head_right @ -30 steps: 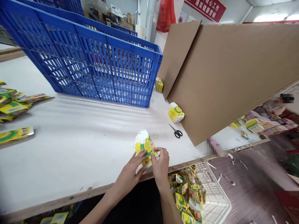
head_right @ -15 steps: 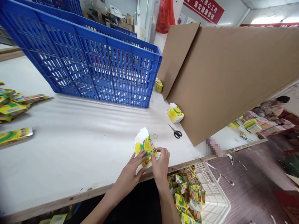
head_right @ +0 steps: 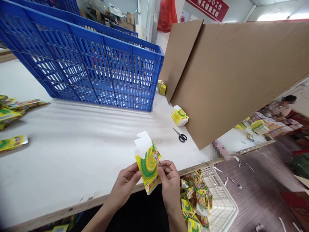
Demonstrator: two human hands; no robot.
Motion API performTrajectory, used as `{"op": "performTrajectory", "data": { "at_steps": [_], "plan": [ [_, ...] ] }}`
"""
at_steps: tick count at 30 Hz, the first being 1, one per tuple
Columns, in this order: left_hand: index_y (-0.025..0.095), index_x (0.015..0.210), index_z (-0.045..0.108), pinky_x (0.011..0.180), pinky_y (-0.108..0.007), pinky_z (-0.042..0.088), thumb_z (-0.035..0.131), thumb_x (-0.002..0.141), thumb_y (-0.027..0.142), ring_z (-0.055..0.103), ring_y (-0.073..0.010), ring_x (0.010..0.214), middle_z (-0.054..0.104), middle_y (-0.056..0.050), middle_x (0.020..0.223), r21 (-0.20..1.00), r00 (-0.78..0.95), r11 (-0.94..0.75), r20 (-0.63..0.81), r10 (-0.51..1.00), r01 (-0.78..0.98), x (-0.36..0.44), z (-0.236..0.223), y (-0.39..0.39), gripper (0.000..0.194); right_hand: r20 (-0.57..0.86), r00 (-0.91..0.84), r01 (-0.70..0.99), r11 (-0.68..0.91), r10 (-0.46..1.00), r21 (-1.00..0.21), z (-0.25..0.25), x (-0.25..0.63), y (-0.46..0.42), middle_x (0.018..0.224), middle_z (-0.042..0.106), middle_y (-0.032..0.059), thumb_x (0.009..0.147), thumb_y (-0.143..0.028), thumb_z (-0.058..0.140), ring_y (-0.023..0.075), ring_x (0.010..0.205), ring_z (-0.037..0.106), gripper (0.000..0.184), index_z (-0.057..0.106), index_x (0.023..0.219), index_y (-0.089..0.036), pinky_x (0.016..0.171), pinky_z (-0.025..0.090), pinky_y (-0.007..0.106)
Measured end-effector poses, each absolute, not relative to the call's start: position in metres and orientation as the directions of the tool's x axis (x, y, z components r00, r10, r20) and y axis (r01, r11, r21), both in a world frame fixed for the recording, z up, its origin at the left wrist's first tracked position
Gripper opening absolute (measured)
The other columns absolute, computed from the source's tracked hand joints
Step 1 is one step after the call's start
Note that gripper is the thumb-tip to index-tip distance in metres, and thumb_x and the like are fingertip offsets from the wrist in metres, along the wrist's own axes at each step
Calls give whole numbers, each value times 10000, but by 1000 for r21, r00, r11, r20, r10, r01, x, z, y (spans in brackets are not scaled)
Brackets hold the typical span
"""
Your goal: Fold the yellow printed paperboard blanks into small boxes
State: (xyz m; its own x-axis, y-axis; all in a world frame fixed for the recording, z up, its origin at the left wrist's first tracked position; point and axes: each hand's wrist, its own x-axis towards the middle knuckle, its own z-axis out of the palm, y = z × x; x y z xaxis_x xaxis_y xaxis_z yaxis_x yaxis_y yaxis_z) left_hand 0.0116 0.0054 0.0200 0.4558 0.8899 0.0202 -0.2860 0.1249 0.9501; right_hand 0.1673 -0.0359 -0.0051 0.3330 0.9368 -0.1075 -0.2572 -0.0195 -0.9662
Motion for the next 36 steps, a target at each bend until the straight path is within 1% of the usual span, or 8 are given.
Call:
{"op": "performTrajectory", "data": {
  "at_steps": [10,15,20,24,27,30,33,36],
  "plan": [
    [203,1216,638,1049,-458,392,665,760,561,517,-346,1242,637,-132,1268,861,623,245,103,776,-447,6,8,1,581,-110,162,-461,-23,981,-887,-8,153,-36,817,721,17,824,-314,702,160,750,657,177,601,924,-208,726,497,273],
    [212,1164,669,1000,-423,441,749,695,513,561,-339,1186,675,-116,1205,853,591,270,56,804,-447,10,20,0,563,-121,141,-481,-39,983,-876,-6,155,-36,949,716,38,818,-309,707,177,825,656,180,614,939,-214,761,503,296],
    [150,1074,696,905,-382,510,733,740,466,643,-307,1047,727,-126,1066,874,469,235,-9,883,-426,12,18,3,461,-84,149,-347,-27,985,-937,-1,154,-40,979,699,51,819,-366,696,181,878,635,212,650,945,-201,842,488,312],
    [137,1044,671,811,-359,549,675,800,441,688,-272,928,749,-102,956,870,358,271,-119,926,-412,14,12,5,389,-47,186,-138,-21,981,-990,2,147,-43,838,670,35,801,-386,702,165,765,594,231,657,891,-178,758,486,290],
    [137,1066,625,802,-340,549,654,820,408,688,-256,928,740,-101,987,892,342,271,-144,929,-361,16,13,4,367,-23,264,-14,-20,964,-1000,1,142,-42,731,620,12,840,-401,645,147,689,553,233,630,796,-173,700,475,271],
    [185,1200,483,849,-326,528,663,822,338,674,-225,974,715,-89,1069,929,279,194,-105,955,-315,17,15,2,446,14,329,44,-1,944,-999,1,141,-40,718,594,5,853,-403,621,146,690,547,236,605,784,-178,671,466,257],
    [246,1282,315,879,-339,517,645,842,287,671,-200,982,703,-71,1083,945,248,158,-86,965,-287,17,18,-1,551,49,356,79,22,933,-997,1,146,-38,833,612,21,842,-380,639,141,708,547,208,597,917,-191,671,471,251],
    [283,1344,198,858,-356,523,593,878,285,673,-200,966,688,-73,1094,950,291,148,-64,955,-277,17,21,-3,611,83,331,87,58,940,-995,0,152,-37,964,609,40,835,-346,654,125,692,532,359,542,1151,-219,667,484,249]
  ]
}}
